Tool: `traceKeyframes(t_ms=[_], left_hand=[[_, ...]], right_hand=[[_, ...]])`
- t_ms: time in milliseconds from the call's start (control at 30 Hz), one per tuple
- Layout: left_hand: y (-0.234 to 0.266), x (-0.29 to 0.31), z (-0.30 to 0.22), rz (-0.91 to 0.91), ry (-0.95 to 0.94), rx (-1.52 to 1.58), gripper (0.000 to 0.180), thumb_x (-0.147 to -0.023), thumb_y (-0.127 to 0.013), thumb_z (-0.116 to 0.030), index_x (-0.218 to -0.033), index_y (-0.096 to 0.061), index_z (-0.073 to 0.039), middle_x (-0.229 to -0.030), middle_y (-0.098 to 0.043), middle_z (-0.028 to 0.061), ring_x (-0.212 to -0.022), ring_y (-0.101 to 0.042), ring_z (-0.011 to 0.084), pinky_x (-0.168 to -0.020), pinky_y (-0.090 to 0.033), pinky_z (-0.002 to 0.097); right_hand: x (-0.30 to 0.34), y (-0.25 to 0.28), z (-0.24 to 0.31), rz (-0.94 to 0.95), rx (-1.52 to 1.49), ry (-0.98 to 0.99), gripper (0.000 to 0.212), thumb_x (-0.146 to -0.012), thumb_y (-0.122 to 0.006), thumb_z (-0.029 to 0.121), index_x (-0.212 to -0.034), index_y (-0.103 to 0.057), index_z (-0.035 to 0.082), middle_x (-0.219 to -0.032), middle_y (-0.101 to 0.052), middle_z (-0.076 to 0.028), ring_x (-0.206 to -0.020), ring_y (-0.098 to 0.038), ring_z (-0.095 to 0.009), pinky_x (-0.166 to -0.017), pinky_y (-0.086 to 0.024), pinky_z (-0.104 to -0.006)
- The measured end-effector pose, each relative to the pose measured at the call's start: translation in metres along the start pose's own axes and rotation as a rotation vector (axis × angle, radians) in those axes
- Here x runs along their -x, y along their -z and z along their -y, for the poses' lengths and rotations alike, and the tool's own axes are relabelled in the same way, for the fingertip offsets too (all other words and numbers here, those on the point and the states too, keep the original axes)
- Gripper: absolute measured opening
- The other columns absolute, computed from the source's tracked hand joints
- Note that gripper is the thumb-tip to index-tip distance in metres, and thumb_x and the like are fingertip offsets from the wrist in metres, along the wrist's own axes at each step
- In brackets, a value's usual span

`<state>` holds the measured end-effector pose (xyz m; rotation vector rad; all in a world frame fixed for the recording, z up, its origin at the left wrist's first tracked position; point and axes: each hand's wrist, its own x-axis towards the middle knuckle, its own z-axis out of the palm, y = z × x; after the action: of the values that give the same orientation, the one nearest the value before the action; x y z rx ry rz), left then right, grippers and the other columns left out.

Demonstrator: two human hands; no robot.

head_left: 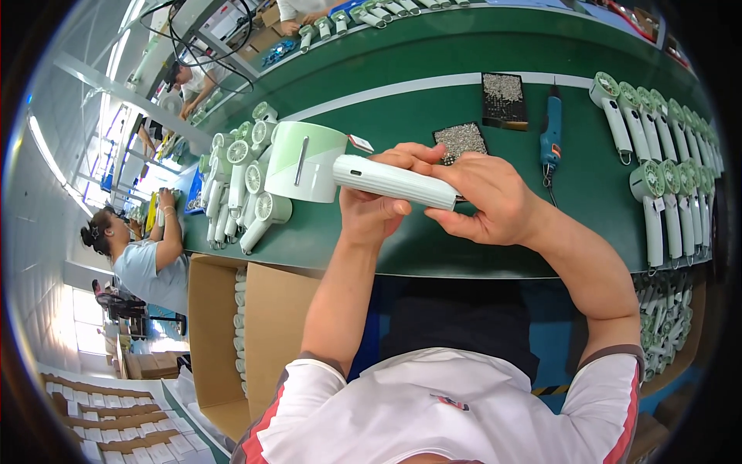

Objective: The person assembles portable fans by attaching the fan heads to the handles by hand, fastening them with screws using an electric screwdriver, and setting the assembled fans in a row on the workbench.

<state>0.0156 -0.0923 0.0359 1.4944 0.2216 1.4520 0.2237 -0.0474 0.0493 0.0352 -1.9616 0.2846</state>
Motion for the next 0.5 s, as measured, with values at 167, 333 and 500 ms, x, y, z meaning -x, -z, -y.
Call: traceKeyframes(t_ms=[167,333,500], left_hand=[[0.009,-0.002,0.000,-0.004,-0.106,-0.157,0.053,-0.080,-0.087,-0.018,-0.129,-0.069,-0.007,-0.119,-0.073,0.0116,-0.118,-0.063,0.0314,-0.123,-0.026,0.0653],[-0.044,-0.016,-0.014,-0.585,0.154,-0.088,0.030,-0.090,-0.078,-0.006,-0.115,-0.068,0.008,-0.112,-0.073,0.0198,-0.105,-0.071,0.0254,-0.090,-0.057,0.0390],[-0.047,-0.031,-0.020,-0.702,0.283,-0.210,0.030,-0.091,-0.080,-0.013,-0.109,-0.070,0.008,-0.105,-0.074,0.0167,-0.095,-0.070,0.0188,-0.083,-0.055,0.0333]], right_hand=[[0.003,0.002,0.007,0.040,0.008,-0.080,0.042,-0.084,-0.081,0.014,-0.117,-0.067,-0.009,-0.087,-0.069,-0.017,-0.062,-0.064,-0.029,-0.058,-0.050,-0.0355],[0.002,0.005,0.007,0.077,-0.640,-0.762,0.032,-0.101,-0.063,0.014,-0.123,-0.064,-0.009,-0.096,-0.074,-0.017,-0.078,-0.075,-0.023,-0.068,-0.059,-0.0332],[0.002,0.004,-0.005,0.049,-0.952,-0.922,0.037,-0.110,-0.053,0.026,-0.126,-0.065,-0.005,-0.104,-0.074,-0.016,-0.085,-0.076,-0.023,-0.081,-0.057,-0.0301]])
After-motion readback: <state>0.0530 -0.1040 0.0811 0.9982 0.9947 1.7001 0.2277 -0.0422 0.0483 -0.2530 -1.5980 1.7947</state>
